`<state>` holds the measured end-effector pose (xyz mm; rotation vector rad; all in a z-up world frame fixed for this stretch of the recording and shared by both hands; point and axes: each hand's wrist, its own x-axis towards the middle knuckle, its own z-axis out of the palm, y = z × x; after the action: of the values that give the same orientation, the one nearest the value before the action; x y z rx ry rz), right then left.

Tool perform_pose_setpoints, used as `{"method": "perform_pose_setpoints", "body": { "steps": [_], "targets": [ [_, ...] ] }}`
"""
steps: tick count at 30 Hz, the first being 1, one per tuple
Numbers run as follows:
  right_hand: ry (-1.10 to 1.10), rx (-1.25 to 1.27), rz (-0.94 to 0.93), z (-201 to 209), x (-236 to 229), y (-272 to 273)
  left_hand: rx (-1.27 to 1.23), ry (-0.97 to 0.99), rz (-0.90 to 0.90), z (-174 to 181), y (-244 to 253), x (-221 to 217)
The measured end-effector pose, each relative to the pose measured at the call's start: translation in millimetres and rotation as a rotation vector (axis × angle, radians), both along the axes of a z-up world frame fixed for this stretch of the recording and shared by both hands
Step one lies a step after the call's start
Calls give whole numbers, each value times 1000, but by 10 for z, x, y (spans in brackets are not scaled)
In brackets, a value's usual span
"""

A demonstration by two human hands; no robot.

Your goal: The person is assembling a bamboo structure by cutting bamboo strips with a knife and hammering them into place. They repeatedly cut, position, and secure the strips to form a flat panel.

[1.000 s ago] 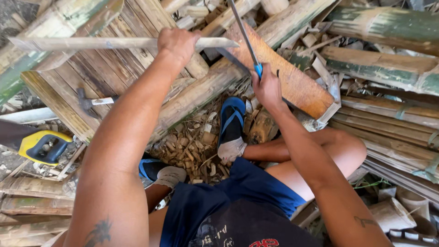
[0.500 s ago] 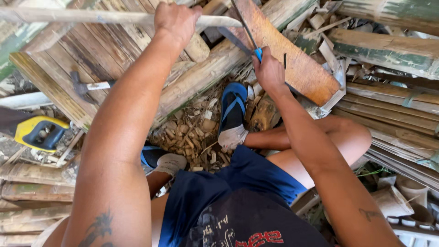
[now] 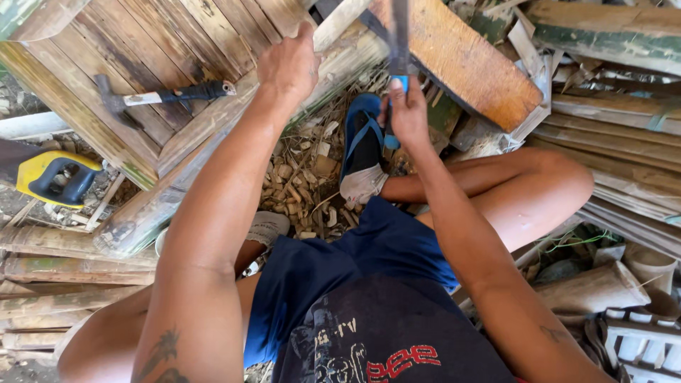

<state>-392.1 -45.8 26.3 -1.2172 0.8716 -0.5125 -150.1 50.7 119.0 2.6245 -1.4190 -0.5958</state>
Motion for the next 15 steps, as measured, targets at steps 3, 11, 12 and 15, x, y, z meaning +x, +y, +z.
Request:
{"method": "perform_pose_setpoints", "body": {
  "steps": [3,11,12,15],
  "targets": [
    [-4,-58,70,53,118,193,-89,-92,-12,-61,24,-80],
    [-61,-136,-120,-149,50,172,-46,-257,-142,-169,-34,-15],
    [-30,-96,-141,-186,0,137,-84,-328,-202,-203,-53,-28],
    [33,-130,-149,-230,-119,1,34,-554,-321,-294,-218,-104]
  ]
}}
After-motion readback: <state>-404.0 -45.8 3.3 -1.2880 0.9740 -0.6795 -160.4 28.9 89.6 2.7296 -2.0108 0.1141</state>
